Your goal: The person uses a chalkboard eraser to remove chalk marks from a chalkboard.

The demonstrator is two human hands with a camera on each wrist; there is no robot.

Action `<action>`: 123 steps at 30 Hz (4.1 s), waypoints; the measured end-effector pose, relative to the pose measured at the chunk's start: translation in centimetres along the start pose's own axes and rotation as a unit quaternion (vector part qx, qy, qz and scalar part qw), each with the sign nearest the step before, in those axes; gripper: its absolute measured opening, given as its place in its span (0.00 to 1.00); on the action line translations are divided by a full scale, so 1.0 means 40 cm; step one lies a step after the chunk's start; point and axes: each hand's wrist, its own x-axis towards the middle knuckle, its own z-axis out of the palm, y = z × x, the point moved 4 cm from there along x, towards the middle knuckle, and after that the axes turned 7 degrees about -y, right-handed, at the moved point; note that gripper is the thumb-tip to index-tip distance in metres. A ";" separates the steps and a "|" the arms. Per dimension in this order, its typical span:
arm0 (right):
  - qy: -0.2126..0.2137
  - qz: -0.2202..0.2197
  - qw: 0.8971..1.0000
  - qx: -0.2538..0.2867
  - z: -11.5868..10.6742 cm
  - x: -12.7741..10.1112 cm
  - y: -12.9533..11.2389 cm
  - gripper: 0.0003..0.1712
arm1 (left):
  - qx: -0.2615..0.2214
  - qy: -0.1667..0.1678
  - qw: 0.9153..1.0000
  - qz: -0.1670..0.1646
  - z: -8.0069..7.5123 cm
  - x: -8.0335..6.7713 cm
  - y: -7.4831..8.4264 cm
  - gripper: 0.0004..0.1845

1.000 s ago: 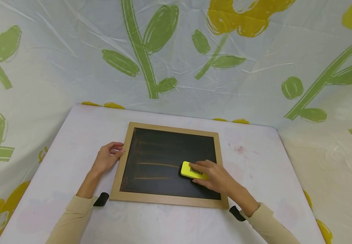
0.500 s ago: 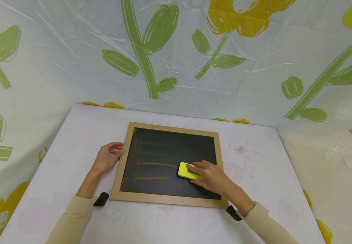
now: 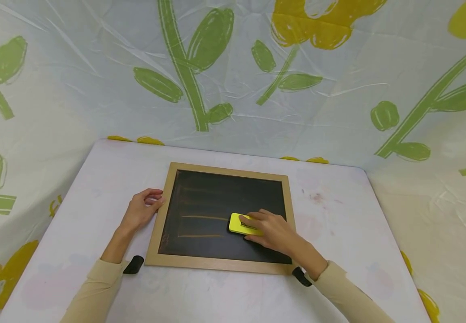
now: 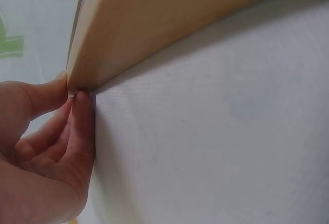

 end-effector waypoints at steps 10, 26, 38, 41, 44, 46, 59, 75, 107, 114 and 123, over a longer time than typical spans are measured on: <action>0.014 -0.020 1.000 -0.013 0.002 0.036 -0.016 0.31 | -0.016 -0.003 1.000 0.019 -0.002 0.002 0.000 0.19; -0.013 -0.041 0.999 -0.031 0.006 0.109 -0.050 0.32 | -0.009 -0.002 1.000 0.014 -0.002 0.001 -0.005 0.19; -0.032 -0.056 0.997 -0.040 0.009 0.170 -0.081 0.32 | -0.006 -0.001 1.000 0.009 0.001 0.006 -0.010 0.19; -0.035 -0.059 0.997 -0.046 0.011 0.185 -0.088 0.31 | -0.005 -0.001 1.000 0.007 0.000 0.005 -0.009 0.19; -0.040 -0.062 0.996 -0.055 0.013 0.200 -0.096 0.31 | -0.008 0.000 1.000 0.006 -0.001 0.004 -0.009 0.19; -0.042 -0.066 0.995 -0.060 0.012 0.210 -0.103 0.30 | -0.009 0.001 1.000 0.006 -0.001 0.004 -0.008 0.19; -0.043 -0.083 0.993 -0.065 0.011 0.263 -0.136 0.29 | -0.002 -0.003 1.000 -0.006 0.000 0.000 0.000 0.20; -0.077 -0.074 0.992 -0.069 0.020 0.321 -0.178 0.30 | 0.010 -0.001 1.000 -0.010 0.002 0.000 -0.008 0.20; -0.059 -0.040 0.995 -0.067 -0.004 0.162 -0.081 0.31 | -0.014 -0.004 1.000 0.010 0.001 0.004 -0.008 0.19; -0.052 -0.023 0.997 -0.061 -0.010 0.116 -0.060 0.32 | -0.015 -0.006 1.000 0.006 0.001 0.004 -0.008 0.19; -0.032 -0.012 0.998 -0.054 -0.009 0.063 -0.029 0.31 | -0.013 -0.006 1.000 0.000 0.000 0.001 -0.003 0.19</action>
